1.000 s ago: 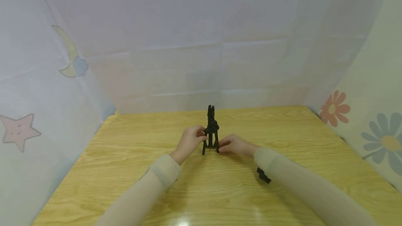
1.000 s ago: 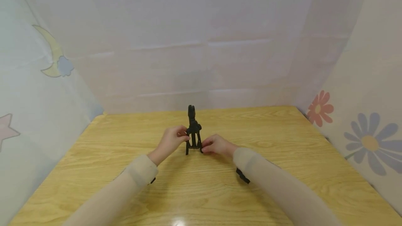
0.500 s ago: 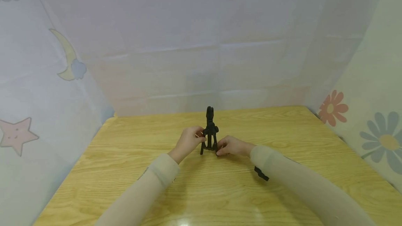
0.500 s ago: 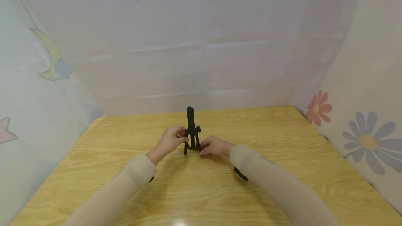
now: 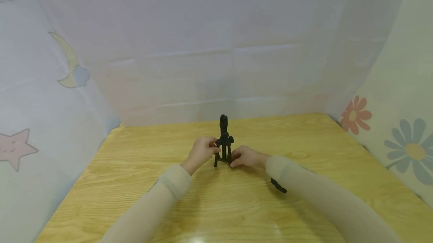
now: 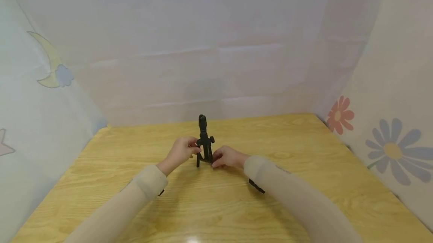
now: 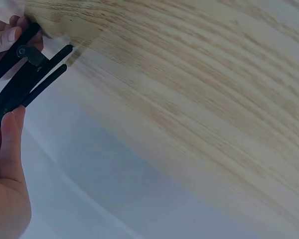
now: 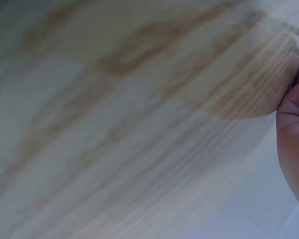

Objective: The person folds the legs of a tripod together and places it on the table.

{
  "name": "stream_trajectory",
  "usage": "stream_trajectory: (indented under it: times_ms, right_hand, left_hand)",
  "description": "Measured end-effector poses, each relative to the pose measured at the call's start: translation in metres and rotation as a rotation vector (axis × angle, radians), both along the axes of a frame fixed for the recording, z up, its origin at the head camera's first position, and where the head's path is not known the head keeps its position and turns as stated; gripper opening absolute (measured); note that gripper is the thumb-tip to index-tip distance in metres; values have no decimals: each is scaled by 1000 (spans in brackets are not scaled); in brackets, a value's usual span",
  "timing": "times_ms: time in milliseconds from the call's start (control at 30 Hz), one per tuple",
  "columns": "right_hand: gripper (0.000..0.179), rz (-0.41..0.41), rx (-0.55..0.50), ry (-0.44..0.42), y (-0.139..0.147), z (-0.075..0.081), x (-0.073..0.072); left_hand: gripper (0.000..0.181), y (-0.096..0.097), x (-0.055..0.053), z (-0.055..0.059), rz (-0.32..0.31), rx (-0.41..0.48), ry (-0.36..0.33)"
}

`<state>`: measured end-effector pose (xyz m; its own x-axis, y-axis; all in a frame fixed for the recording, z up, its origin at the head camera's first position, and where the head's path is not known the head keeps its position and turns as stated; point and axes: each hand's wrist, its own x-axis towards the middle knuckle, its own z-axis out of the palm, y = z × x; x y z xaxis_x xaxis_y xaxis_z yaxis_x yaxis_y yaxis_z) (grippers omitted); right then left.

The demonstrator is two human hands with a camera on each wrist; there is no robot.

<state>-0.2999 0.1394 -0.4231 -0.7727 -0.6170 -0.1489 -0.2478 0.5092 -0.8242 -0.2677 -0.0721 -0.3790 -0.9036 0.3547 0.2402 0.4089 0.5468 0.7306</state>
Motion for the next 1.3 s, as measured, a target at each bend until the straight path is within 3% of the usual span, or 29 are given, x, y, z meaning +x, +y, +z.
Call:
stream_trajectory:
  times_ms: [233, 633, 967, 1300]
  right_hand:
    - [9, 4, -9, -14, -2, 2, 0]
    - [14, 25, 84, -58, -9, 9, -1]
    - [19, 46, 115, -102, -15, 10, -1]
    - [16, 7, 82, -98, -15, 6, 0]
  left_hand:
    - [31, 0, 0, 2, 3, 4, -28]
    - [36, -2, -1, 5, 5, 2, -60]
    - [30, -4, -1, 6, 3, -47, -10]
    - [23, -5, -6, 9, -19, -118, 23]
